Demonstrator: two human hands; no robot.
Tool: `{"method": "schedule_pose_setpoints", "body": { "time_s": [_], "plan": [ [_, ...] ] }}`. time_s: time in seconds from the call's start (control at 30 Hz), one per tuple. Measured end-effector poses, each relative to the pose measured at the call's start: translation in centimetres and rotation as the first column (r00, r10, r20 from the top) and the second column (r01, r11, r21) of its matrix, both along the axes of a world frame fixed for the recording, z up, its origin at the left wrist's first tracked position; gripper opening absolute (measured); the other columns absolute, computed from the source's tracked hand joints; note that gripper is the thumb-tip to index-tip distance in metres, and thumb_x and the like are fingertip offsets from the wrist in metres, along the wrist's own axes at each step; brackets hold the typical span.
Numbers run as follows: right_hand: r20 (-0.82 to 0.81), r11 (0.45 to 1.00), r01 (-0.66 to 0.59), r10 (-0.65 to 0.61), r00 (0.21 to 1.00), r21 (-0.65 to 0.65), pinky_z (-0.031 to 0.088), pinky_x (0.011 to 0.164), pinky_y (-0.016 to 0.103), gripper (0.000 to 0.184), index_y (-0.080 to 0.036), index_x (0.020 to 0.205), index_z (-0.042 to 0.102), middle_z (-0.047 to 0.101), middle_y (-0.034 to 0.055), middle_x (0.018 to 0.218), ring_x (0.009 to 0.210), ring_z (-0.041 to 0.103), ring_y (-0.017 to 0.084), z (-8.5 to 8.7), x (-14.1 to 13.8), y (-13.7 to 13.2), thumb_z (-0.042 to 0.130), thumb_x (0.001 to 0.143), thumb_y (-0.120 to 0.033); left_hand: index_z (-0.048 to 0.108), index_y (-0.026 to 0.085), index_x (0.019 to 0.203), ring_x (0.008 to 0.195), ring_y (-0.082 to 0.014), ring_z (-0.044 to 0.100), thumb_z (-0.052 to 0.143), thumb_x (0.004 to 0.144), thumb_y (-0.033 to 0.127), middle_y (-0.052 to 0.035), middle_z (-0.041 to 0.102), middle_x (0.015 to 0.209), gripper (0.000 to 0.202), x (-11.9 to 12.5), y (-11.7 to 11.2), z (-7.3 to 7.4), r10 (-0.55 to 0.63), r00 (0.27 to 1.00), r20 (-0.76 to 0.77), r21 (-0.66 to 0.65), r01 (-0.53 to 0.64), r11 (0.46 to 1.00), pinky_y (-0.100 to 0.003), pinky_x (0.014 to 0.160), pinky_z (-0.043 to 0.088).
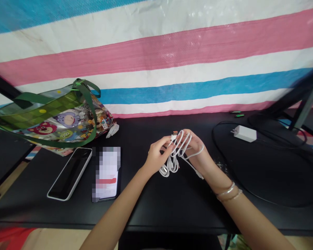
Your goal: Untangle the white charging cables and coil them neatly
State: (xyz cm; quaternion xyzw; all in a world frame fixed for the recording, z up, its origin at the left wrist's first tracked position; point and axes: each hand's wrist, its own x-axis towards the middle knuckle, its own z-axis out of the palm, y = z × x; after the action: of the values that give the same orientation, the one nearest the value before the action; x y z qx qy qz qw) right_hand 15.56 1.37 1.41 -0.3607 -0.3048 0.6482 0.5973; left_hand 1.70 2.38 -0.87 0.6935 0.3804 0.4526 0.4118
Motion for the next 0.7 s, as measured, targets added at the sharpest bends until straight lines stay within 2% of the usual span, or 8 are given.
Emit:
{"method": "schedule_pose_setpoints", "body": {
  "time_s": [0.1,0.2,0.3,0.47,0.57,0.7],
  "plan": [
    [-0.012,0.995,0.082,-0.081,0.997,0.051,0.044,0.049,0.018,0.02,-0.022,0.07,0.062,0.061,-0.0064,0.06,0.051,0.053,0.008,-0.58,-0.18,0.14,0.077,0.056,-0.019,0.065,0.018,0.1,0.072,-0.0138,0.065,0.055,0.081,0.023,-0.0031,0.07,0.083,0.022,0.28,-0.29,0.1,-0.016,1.0,0.005,-0.019,0.016,1.0,-0.02,0.061,0.053],
    [-0.035,0.99,0.125,-0.123,0.992,0.071,0.045,0.048,0.017,0.023,-0.023,0.072,0.063,0.062,-0.0065,0.063,0.053,0.055,0.008,-0.86,-0.38,0.25,0.076,0.055,-0.018,0.064,0.018,0.1,0.075,-0.014,0.065,0.056,0.08,0.022,-0.0041,0.07,0.088,0.021,0.5,-0.52,0.19,-0.03,0.999,0.022,-0.014,0.031,0.999,-0.019,0.06,0.053],
    [-0.03,0.993,0.106,-0.104,0.994,0.051,0.046,0.05,0.018,0.023,-0.023,0.072,0.063,0.063,-0.006,0.066,0.055,0.056,0.008,-0.74,-0.44,0.26,0.075,0.054,-0.016,0.064,0.017,0.101,0.082,-0.0156,0.065,0.053,0.082,0.021,-0.0064,0.07,0.098,0.022,0.52,-0.51,0.18,-0.03,0.999,0.026,-0.009,0.031,0.999,-0.021,0.063,0.054],
    [-0.035,0.995,0.101,-0.101,0.994,-0.003,0.048,0.053,0.02,0.025,-0.023,0.076,0.062,0.066,-0.0046,0.072,0.057,0.058,0.009,-0.42,-0.46,0.2,0.073,0.054,-0.016,0.061,0.018,0.105,0.091,-0.0178,0.066,0.047,0.087,0.019,-0.0061,0.069,0.102,0.023,0.28,-0.35,0.14,-0.083,0.997,0.005,-0.022,0.083,0.996,-0.024,0.073,0.054],
    [-0.036,0.993,0.117,-0.118,0.992,-0.015,0.048,0.048,0.02,0.029,-0.022,0.078,0.059,0.068,-0.0031,0.073,0.055,0.059,0.01,-0.29,-0.58,0.11,0.074,0.053,-0.018,0.059,0.018,0.108,0.086,-0.0172,0.066,0.045,0.089,0.021,-0.0044,0.07,0.095,0.024,0.15,-0.47,0.32,-0.094,0.995,-0.01,-0.038,0.094,0.995,-0.025,0.075,0.054],
    [-0.012,0.997,0.064,-0.065,0.998,-0.03,0.041,0.036,0.021,0.029,-0.022,0.079,0.059,0.067,-0.004,0.069,0.044,0.053,0.01,-0.16,-0.69,-0.05,0.074,0.054,-0.022,0.057,0.02,0.111,0.072,-0.0157,0.066,0.042,0.092,0.028,-0.0026,0.07,0.087,0.026,0.17,-0.71,0.55,-0.117,0.992,0.036,-0.119,0.121,0.986,-0.024,0.067,0.053]
  ]
}}
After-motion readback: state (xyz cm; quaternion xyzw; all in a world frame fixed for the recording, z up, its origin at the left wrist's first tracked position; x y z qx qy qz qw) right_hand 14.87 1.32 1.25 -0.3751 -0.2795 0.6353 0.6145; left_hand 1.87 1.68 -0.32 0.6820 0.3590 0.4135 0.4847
